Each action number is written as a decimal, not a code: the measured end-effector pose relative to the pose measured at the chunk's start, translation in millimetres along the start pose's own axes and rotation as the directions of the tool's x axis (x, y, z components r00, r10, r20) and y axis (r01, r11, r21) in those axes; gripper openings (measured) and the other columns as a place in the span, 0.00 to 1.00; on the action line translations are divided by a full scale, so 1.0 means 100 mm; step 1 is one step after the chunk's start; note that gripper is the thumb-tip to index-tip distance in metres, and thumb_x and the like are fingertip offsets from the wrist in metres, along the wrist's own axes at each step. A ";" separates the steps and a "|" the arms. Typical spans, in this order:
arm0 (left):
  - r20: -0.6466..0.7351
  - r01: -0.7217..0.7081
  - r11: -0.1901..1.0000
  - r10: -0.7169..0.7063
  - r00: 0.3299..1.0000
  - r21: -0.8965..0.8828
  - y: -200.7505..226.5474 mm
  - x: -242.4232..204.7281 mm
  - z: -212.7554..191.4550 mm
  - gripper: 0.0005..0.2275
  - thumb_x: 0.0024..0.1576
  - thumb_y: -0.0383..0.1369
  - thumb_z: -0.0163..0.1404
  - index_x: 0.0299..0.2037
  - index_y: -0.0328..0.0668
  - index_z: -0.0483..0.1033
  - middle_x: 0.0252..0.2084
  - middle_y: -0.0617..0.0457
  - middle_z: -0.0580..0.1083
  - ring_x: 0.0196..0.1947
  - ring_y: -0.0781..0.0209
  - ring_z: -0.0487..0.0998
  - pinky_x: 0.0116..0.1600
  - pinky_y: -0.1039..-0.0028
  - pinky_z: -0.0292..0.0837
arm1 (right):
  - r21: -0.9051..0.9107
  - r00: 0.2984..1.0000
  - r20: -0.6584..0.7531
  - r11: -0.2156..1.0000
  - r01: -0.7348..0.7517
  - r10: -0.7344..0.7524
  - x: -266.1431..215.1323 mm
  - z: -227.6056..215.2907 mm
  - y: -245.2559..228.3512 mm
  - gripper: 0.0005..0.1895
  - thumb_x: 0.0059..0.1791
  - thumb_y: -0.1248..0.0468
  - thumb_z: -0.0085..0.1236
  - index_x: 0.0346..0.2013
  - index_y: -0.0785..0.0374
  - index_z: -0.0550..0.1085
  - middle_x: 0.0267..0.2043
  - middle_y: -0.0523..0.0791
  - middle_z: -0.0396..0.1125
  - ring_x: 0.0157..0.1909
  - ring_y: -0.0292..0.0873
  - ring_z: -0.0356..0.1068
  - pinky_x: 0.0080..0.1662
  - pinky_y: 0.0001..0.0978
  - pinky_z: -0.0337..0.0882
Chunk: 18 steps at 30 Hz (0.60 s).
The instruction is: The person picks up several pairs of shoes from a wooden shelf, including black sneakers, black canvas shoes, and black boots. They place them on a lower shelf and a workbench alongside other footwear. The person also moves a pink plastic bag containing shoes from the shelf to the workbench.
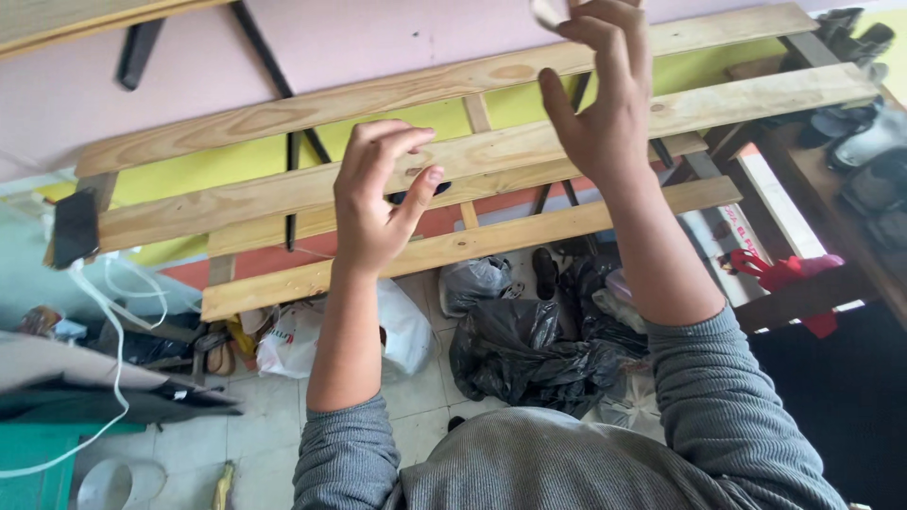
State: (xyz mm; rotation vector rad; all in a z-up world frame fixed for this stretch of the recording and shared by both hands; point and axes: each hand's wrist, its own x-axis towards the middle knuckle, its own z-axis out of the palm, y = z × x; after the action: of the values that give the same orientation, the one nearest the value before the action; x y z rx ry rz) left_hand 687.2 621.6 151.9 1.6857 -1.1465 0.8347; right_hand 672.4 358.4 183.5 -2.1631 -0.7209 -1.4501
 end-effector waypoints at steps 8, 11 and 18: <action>-0.028 -0.026 0.998 0.024 0.999 -0.058 0.01 0.19 0.48 0.08 0.67 0.31 0.49 0.51 0.34 0.73 0.46 0.43 0.69 0.44 0.52 0.75 0.56 0.62 0.72 | -0.026 0.996 0.039 0.996 -0.081 0.082 -0.06 -0.26 0.12 0.13 0.57 0.70 0.54 0.55 0.69 0.66 0.57 0.55 0.60 0.58 0.57 0.63 0.58 0.49 0.65; -0.012 -0.038 0.995 0.037 0.999 -0.093 -0.02 0.24 0.58 0.08 0.67 0.30 0.49 0.51 0.34 0.73 0.46 0.44 0.69 0.44 0.52 0.75 0.56 0.62 0.72 | -0.041 0.995 0.046 0.995 -0.086 0.088 -0.11 -0.31 0.15 0.14 0.57 0.71 0.55 0.56 0.69 0.66 0.57 0.56 0.60 0.60 0.58 0.63 0.59 0.50 0.65; 0.011 -0.094 0.978 0.098 0.995 -0.184 -0.13 0.51 0.60 0.08 0.67 0.31 0.49 0.50 0.34 0.73 0.47 0.43 0.69 0.43 0.53 0.75 0.57 0.62 0.73 | -0.125 0.992 0.045 0.986 -0.109 0.115 -0.03 -0.36 0.15 0.13 0.58 0.69 0.55 0.55 0.69 0.66 0.57 0.57 0.61 0.59 0.58 0.63 0.58 0.50 0.65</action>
State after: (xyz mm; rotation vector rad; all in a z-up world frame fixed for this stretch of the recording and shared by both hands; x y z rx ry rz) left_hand 719.3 550.7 170.9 1.5004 -1.2867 0.7484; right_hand 656.0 324.2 192.5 -2.3024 -0.5308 -1.4183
